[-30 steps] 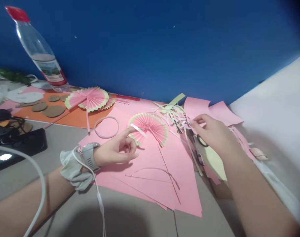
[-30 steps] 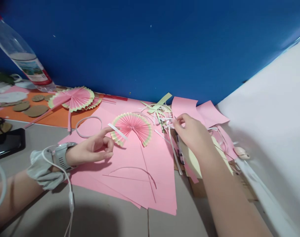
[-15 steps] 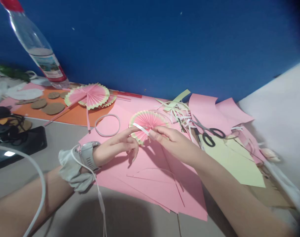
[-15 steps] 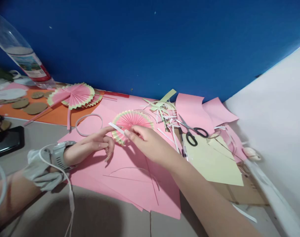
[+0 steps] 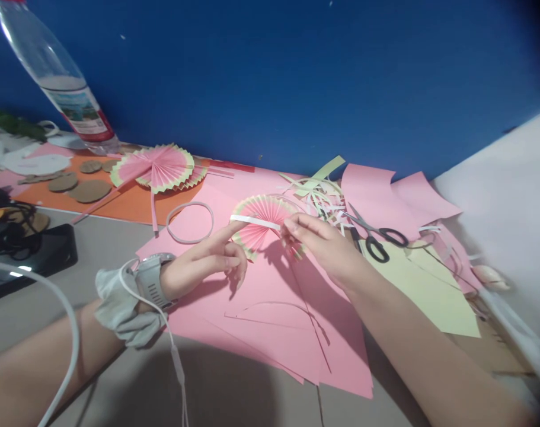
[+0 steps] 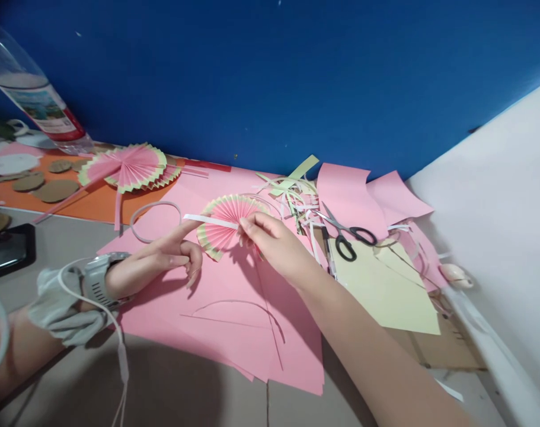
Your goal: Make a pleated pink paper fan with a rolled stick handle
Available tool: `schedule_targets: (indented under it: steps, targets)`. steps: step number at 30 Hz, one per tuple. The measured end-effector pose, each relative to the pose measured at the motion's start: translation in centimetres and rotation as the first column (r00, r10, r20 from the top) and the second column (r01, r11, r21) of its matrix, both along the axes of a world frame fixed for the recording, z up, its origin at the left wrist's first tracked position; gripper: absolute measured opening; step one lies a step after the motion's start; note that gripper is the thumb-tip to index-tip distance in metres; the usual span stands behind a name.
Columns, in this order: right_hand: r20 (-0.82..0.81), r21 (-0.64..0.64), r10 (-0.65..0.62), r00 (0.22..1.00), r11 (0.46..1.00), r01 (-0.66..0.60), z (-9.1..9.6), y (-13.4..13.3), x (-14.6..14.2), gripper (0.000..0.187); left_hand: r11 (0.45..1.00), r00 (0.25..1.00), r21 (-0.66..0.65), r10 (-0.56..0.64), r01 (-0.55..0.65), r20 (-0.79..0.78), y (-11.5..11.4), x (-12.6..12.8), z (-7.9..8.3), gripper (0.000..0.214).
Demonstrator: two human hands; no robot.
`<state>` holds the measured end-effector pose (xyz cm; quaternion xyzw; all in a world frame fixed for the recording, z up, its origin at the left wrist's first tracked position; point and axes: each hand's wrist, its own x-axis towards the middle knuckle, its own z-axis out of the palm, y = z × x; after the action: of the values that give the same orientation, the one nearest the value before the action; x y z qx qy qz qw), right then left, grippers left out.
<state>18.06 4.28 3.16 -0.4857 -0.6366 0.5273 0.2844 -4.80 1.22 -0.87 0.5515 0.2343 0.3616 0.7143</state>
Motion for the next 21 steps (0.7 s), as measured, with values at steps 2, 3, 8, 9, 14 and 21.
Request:
schedule_targets:
  steps: [2,3,8,9,14,21]
  targets:
    - [-0.022,-0.027,-0.032,0.999,0.999,0.032,-0.3,0.1,0.1,0.034,1.0,1.0,0.006,-0.013,0.013,0.0,-0.1,0.0,0.0,0.065]
    - [-0.026,-0.041,-0.051,0.998,0.998,0.05,-0.4,0.1,0.1,0.035,1.0,1.0,0.01,-0.016,0.016,0.001,-0.1,0.0,-0.1,0.065]
    - [-0.04,-0.091,-0.136,0.99,0.987,0.132,-1.3,0.2,-0.2,0.037,1.0,1.0,0.006,-0.015,0.015,-0.003,0.0,-0.1,-0.2,0.068]
    - [-0.047,-0.098,-0.129,0.991,0.987,0.124,-1.5,0.2,-0.3,0.037,1.0,1.0,0.009,-0.017,0.018,-0.004,0.1,-0.1,-0.2,0.069]
    - [-0.113,-0.052,-0.057,0.992,0.997,0.052,-1.3,0.2,-0.6,0.025,0.999,0.999,0.03,-0.043,0.042,0.022,0.0,-0.1,-0.4,0.065]
    - [-0.11,0.046,-0.055,0.992,0.997,0.061,0.2,-0.4,-0.5,0.022,0.994,0.995,0.107,0.03,-0.02,-0.094,-0.3,0.6,0.1,0.053]
